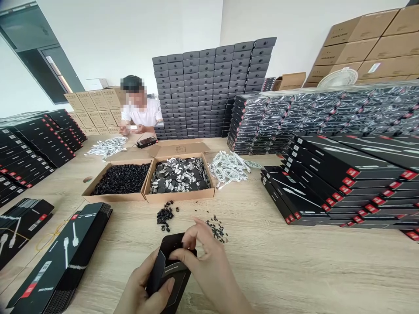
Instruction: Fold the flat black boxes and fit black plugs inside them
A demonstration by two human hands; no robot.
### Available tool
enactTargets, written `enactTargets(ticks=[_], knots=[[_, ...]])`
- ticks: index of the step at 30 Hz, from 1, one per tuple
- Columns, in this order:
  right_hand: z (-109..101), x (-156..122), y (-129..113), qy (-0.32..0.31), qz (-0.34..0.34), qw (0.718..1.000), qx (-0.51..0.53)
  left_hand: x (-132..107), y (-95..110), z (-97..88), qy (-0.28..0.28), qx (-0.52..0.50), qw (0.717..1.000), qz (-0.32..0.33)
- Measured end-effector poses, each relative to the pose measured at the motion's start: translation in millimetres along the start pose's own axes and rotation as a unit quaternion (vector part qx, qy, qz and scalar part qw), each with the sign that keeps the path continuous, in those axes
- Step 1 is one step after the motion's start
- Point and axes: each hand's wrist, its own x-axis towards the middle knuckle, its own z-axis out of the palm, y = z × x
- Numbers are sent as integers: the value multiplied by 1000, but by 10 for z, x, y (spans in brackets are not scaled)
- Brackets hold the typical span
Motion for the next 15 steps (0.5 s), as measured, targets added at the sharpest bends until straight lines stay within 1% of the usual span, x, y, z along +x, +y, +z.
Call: enactTargets(ticks=[2, 3, 6, 7, 10, 14, 15], knots=[[-11, 17, -24, 19, 23, 999, -16, -4, 4, -16, -15, -15, 1000, -18], [-15, 27, -39, 17, 30, 999, -16, -6, 6, -23, -29, -25, 999, -25], [-15, 58, -75, -19, 70, 997, 24, -5, 3, -42, -78, -73, 993, -41], [-9, 67, -79, -38, 89, 994, 40, -4, -2, -46, -84, -90, 991, -46], [23, 90, -55, -75, 138, 984, 80, -8, -43, -49, -58, -135, 988, -55], [73, 111, 55, -105, 167, 969, 146, -47, -129, -28, -19, -164, 985, -55], [84, 103, 89, -106, 171, 964, 176, -58, -147, -27, 4, -170, 984, -53]])
